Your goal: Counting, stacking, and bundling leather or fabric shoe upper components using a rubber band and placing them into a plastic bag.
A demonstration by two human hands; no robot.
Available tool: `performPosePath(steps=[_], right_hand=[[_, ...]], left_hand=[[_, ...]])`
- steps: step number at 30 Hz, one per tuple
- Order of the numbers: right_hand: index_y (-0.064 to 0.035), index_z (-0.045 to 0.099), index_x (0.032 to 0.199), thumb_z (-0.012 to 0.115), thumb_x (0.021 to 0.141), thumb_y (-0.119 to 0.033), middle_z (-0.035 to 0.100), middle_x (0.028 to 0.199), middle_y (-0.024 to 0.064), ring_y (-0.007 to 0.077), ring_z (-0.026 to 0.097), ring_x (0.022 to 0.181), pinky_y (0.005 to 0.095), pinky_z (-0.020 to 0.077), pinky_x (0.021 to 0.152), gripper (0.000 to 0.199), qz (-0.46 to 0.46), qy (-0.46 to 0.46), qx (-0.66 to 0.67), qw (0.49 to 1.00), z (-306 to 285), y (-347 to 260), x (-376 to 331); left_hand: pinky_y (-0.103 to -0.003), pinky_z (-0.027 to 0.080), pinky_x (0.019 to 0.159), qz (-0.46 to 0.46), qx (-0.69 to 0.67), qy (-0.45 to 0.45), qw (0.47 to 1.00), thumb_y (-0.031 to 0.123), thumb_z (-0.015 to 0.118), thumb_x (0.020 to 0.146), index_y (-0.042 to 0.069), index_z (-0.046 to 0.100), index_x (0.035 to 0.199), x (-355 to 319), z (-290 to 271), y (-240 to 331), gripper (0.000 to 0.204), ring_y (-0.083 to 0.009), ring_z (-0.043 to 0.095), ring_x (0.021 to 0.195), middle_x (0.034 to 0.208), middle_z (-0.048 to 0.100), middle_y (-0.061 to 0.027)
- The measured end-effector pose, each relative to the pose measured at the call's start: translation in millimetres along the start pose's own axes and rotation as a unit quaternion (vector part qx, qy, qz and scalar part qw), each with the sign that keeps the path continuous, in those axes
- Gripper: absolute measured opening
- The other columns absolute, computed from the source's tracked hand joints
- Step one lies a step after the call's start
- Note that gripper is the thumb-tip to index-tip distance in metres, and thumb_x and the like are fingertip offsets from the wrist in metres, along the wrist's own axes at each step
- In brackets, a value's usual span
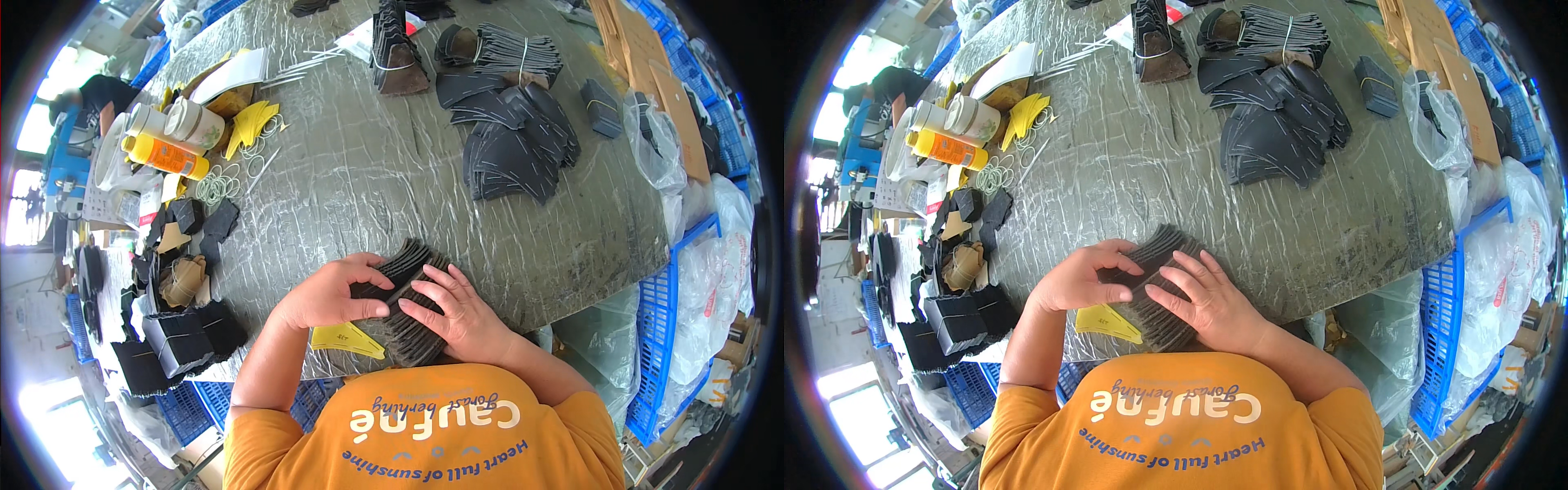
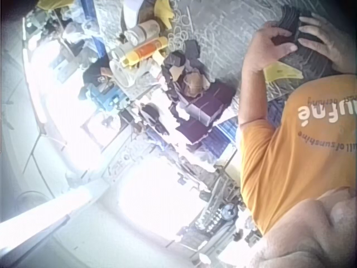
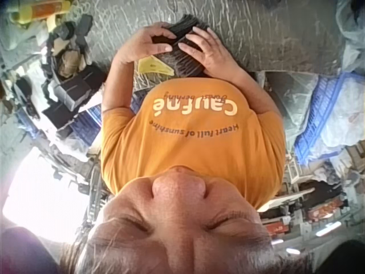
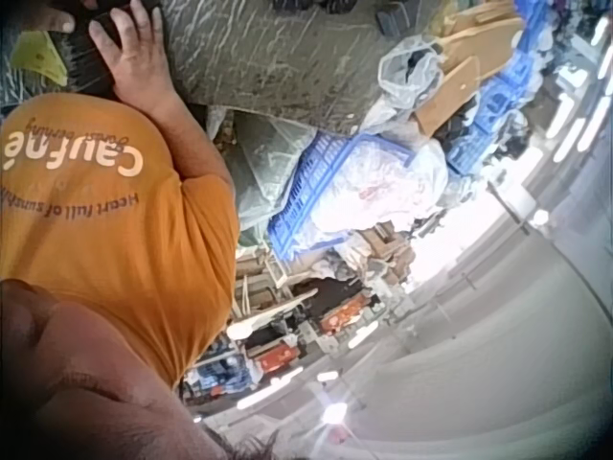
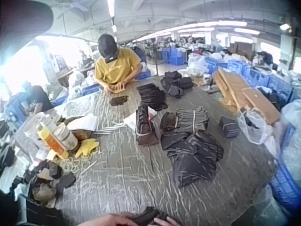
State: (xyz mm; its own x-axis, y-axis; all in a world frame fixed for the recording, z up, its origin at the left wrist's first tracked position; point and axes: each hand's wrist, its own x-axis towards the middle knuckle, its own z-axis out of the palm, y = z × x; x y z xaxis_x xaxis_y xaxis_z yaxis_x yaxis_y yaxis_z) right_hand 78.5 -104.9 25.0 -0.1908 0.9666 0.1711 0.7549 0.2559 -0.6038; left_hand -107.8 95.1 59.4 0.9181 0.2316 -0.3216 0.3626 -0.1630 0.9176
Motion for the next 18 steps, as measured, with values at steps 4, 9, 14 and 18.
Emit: performPosePath(steps=[4, 9, 14, 18], right_hand=[[-0.0181, 0.052, 0.14, 0.055, 0.087, -0.01, 0.041, 0.141, 0.0129, 0.0367, 0.034, 0.138, 0.0595, 0.0258, 0.115, 0.054, 0.0, 0.004, 0.001, 1.0, -0.6, 0.0, -0.3], [-0.0177, 0.052, 0.14, 0.056, 0.087, -0.011, 0.041, 0.141, 0.0127, 0.0369, 0.035, 0.138, 0.0597, 0.0264, 0.115, 0.053, -0.001, 0.01, 0.011, 1.0, -0.5, -0.2, -0.5], [-0.0194, 0.055, 0.137, 0.057, 0.087, -0.012, 0.041, 0.14, 0.0137, 0.0383, 0.035, 0.137, 0.0595, 0.0274, 0.115, 0.051, 0.001, 0.019, 0.012, 1.0, 0.8, 0.1, -1.0], [-0.02, 0.056, 0.136, 0.057, 0.087, -0.011, 0.042, 0.137, 0.0133, 0.0383, 0.037, 0.134, 0.0592, 0.0288, 0.114, 0.05, -0.001, 0.03, 0.01, 0.999, 2.6, 0.8, -1.9]], left_hand=[[-0.035, 0.047, 0.097, -0.028, -0.013, -0.013, 0.999, 0.022, 0.088, 0.069, 0.001, 0.069, 0.112, 0.5, -2.9, 1.0, 0.052, -0.0289, 0.057, 0.118, 0.135, 0.052, -0.0197], [-0.035, 0.048, 0.096, -0.022, -0.005, -0.011, 1.0, 0.019, 0.087, 0.069, 0.0, 0.069, 0.112, -0.2, -2.8, -0.6, 0.05, -0.0283, 0.057, 0.117, 0.135, 0.052, -0.0193], [-0.034, 0.049, 0.094, -0.039, 0.007, -0.004, 0.999, 0.011, 0.082, 0.071, 0.0, 0.069, 0.112, 0.8, -0.6, 7.6, 0.044, -0.0275, 0.057, 0.116, 0.134, 0.053, -0.0187], [-0.034, 0.049, 0.093, -0.049, 0.012, 0.006, 0.999, 0.002, 0.071, 0.075, 0.0, 0.07, 0.109, 0.3, 1.1, 8.3, 0.035, -0.0267, 0.057, 0.116, 0.132, 0.055, -0.0179]])
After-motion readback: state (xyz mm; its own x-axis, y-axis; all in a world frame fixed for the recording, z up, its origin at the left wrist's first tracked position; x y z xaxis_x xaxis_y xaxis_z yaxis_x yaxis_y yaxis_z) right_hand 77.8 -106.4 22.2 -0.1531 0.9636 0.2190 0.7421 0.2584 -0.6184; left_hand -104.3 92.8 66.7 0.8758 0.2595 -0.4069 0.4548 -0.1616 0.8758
